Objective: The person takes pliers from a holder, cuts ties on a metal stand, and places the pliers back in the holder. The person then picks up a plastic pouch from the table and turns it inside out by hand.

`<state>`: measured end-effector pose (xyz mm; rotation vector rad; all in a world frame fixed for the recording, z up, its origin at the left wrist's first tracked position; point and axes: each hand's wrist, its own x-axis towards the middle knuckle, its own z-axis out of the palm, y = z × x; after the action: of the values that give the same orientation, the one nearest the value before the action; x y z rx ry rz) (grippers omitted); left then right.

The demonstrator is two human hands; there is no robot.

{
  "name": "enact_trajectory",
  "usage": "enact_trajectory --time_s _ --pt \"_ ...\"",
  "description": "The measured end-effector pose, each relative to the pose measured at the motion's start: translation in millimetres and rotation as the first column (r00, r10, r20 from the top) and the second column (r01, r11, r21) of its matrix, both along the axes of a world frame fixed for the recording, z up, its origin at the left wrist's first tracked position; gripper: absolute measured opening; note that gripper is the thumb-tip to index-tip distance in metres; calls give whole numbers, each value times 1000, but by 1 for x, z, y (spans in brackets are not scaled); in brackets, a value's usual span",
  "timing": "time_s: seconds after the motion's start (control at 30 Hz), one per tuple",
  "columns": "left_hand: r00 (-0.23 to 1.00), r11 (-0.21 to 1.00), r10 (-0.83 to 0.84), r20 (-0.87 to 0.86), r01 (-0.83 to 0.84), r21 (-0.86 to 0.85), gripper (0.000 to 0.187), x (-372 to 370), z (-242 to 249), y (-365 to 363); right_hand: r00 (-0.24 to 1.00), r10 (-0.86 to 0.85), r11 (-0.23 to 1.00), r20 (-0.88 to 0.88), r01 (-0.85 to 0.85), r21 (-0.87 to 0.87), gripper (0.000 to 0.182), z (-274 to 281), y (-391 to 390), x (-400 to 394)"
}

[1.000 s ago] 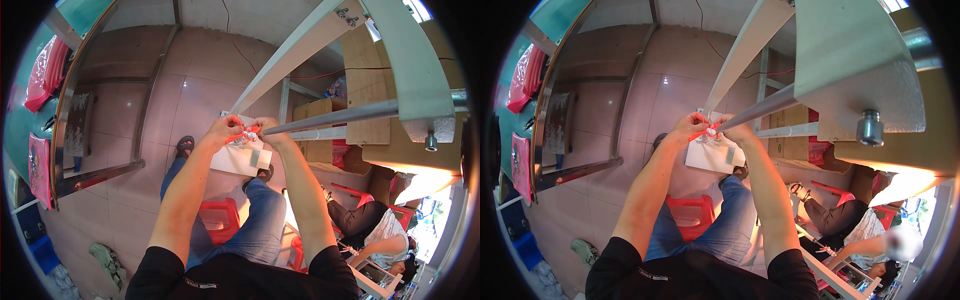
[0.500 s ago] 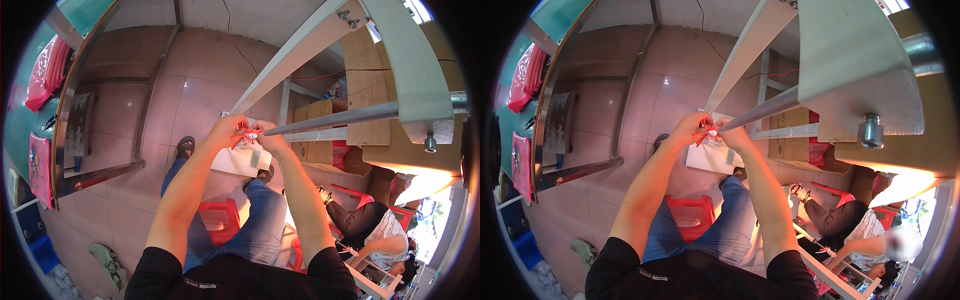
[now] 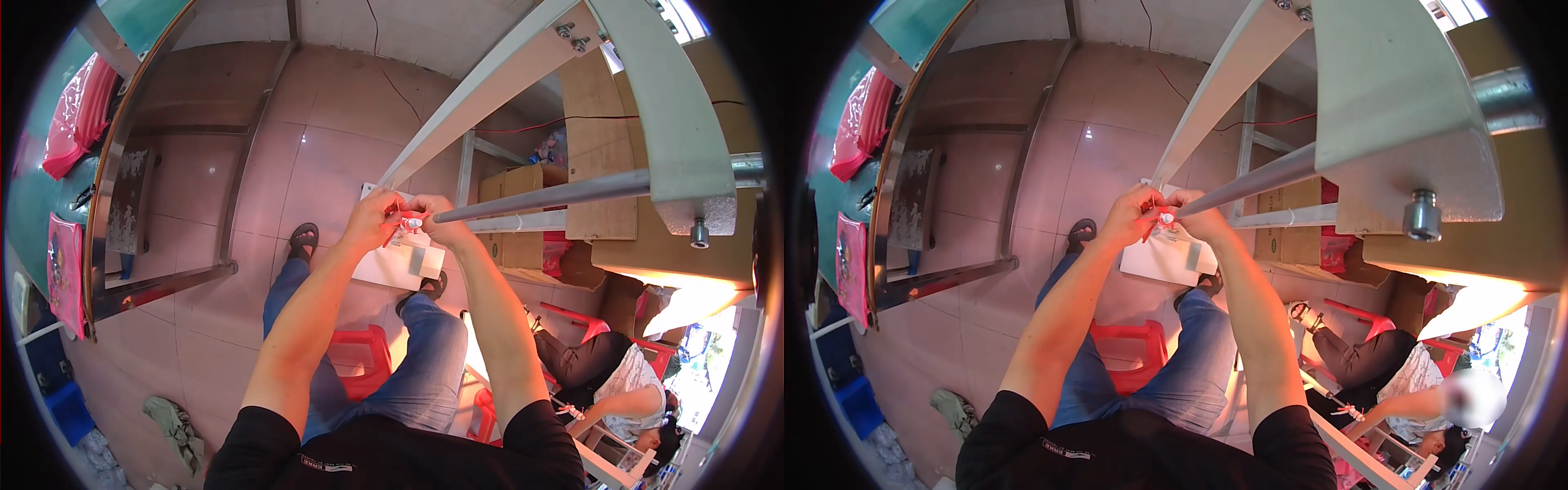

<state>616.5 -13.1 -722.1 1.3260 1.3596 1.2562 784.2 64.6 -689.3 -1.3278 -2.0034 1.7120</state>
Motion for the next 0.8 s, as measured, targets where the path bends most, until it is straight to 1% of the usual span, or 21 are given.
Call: enact_trajectory --time_s 0.03,0.07,0.1,0.13,0.3,0.37,0.43,0.47,0.53,0.57,0.6,0.63,0.67,0.73,0.77,0.8 --pt "1000 1000 6 4 -6 -15 12 1 2 -1 999 52 983 14 -54 175 11 0 1 -1" --pt "1000 999 12 8 -12 -32 12 1 4 -1 998 55 983 13 -56 175 11 0 2 -1" --pt "1000 999 14 7 -14 -33 12 1 2 -1 989 115 914 90 -140 380 10 5 2 -2" --pt "1000 999 23 22 -22 -37 12 2 0 -1 972 154 798 177 -228 558 10 9 2 -2" --pt "998 998 50 28 -50 -28 12 5 -1 -1 969 107 812 224 -216 543 12 25 -5 -5" --pt "996 996 87 -6 -87 31 12 6 -4 -3 966 102 811 237 -218 543 12 18 -5 -3" --pt "995 995 99 -18 -98 18 12 6 -1 -4 992 124 947 1 -119 297 12 5 1 0" --pt "994 994 106 -28 -106 3 11 7 0 -5 993 122 948 2 -117 297 12 -1 2 4" --pt "994 994 106 -36 -106 7 11 8 0 -4 985 137 915 102 -165 368 12 7 1 2" --pt "993 994 106 -46 -106 9 11 8 0 -5 985 137 916 101 -165 367 12 11 0 1" --pt "993 994 107 -46 -107 9 11 8 1 -5 970 143 829 195 -225 511 12 18 -1 -2" --pt "992 993 118 -48 -117 12 11 9 2 -4 948 132 716 288 -292 634 12 21 -3 -5" --pt "991 992 124 -48 -124 12 11 10 3 -5 949 131 718 288 -291 633 12 21 -5 -5" --pt "990 992 125 -68 -125 -1 11 9 2 -5 971 97 634 217 -228 739 12 21 -7 -7" --pt "988 992 126 -87 -128 -16 11 9 1 -6 972 97 634 216 -227 739 12 20 -8 -7" --pt "988 991 130 -88 -132 -15 11 9 0 -6 987 29 804 156 -116 583 13 17 -7 -7"
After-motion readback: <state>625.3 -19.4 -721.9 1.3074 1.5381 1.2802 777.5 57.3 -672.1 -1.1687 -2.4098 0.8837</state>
